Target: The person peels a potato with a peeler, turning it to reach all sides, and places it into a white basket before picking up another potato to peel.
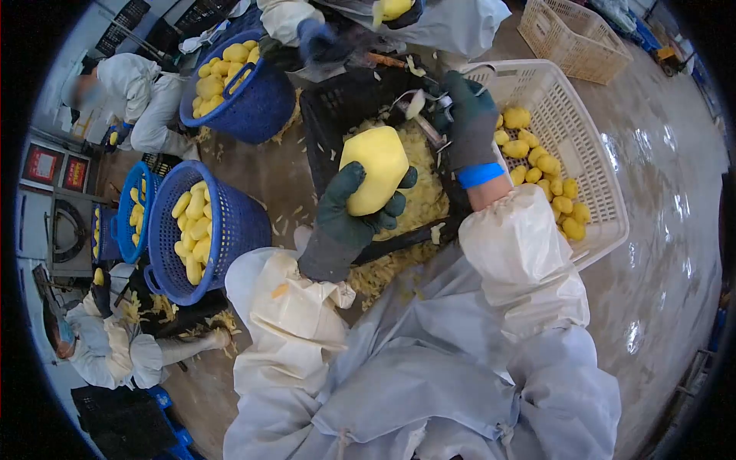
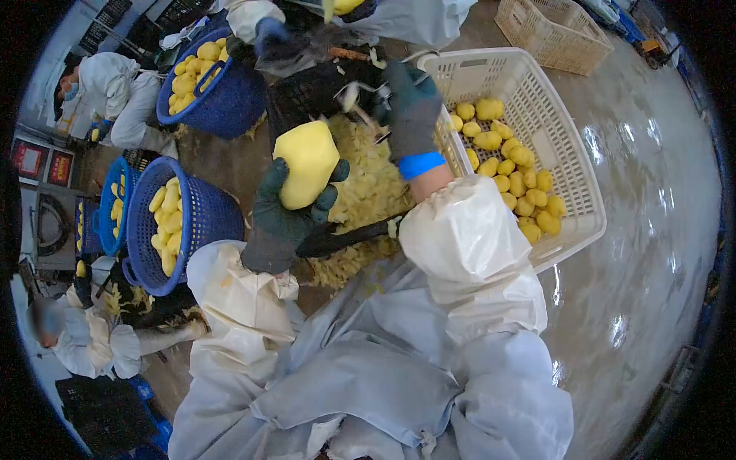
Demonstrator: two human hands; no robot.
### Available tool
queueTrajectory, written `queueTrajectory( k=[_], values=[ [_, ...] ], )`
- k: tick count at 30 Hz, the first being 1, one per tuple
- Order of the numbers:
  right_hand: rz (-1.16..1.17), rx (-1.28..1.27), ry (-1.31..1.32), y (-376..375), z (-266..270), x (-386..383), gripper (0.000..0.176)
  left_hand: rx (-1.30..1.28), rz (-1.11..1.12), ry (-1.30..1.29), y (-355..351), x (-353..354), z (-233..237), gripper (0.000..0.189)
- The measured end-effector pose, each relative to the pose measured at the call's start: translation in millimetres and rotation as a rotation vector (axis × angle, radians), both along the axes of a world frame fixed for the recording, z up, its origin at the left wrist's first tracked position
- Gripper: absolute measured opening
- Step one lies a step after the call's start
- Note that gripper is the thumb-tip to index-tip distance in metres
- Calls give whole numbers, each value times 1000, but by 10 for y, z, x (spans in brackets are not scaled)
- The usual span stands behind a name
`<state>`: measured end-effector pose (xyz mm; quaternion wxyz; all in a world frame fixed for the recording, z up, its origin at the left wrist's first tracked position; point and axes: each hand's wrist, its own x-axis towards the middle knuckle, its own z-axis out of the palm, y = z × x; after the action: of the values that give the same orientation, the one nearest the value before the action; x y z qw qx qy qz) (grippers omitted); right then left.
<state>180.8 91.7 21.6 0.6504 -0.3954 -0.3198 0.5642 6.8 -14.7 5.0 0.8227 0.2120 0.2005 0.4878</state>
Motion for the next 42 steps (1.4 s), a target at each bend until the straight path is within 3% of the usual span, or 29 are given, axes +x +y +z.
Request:
queueTrajectory(
  k=[3, 4, 6, 8, 9, 10, 12, 14, 16, 18, 19, 21, 24, 26, 30, 32, 36, 37, 39, 40, 42],
  values=[
    [189, -64, 137, -144, 301, 35, 22, -7, 23, -135, 56, -21, -23, 66],
    [190, -73, 136, -140, 254, 2, 22, -24, 32, -167, 38, -27, -52, 67],
    [-19, -29, 3, -46, 36, -61, 22, -138, 12, -269, -3, 5, 27, 68],
    [-35, -47, 21, 46, 82, -20, 23, -126, -26, -355, 10, -3, 83, 67],
    [75, -44, 120, 25, 80, 35, 23, -117, -20, -363, 29, -9, 80, 67],
    [188, -51, 216, -84, 238, 23, 22, -103, 16, -295, 30, -6, 57, 67],
    [209, -36, 133, -130, 172, -27, 22, -110, 44, -215, -10, 10, 4, 68],
    [-55, -32, 115, 129, -161, 6, 21, -31, 66, -190, 1, 12, -21, 67],
    [3, -36, 253, 216, -134, 88, 21, 55, 12, -147, 73, -48, -63, 64],
    [217, 20, 237, -45, 146, 63, 20, -56, 211, 22, 18, 41, 41, 61],
    [270, -5, 200, -173, 238, 19, 20, -62, 207, 24, 15, 77, 56, 61],
    [252, -3, 102, -248, 206, -65, 24, -115, 325, 8, 38, 126, 85, 55],
    [209, -28, -7, -242, 226, -127, 26, 58, 225, 170, 62, 113, 15, 60],
    [175, -3, -63, -278, 199, -165, 25, 32, 271, 168, 58, 122, -18, 59],
    [164, 61, -190, -26, -84, -9, 24, 9, 148, 319, 54, 95, -38, 68],
    [10, 172, 45, 82, -56, 110, 26, -49, 91, 108, 62, 102, 21, 68],
    [64, 187, -176, -188, 159, -107, 24, -54, 173, 78, 65, 141, -6, 67],
    [180, 49, -102, -270, 263, -72, 22, -61, 197, 71, 60, 145, -15, 67],
    [88, 1, 30, 23, -61, 75, 22, -58, 132, 4, 74, 125, 2, 67],
    [0, -39, 159, 76, 29, 67, 22, -47, 71, -65, 100, 97, 23, 67],
    [73, -40, 191, -4, 125, 88, 21, -32, 84, -67, 160, 55, 32, 68]
  ],
)
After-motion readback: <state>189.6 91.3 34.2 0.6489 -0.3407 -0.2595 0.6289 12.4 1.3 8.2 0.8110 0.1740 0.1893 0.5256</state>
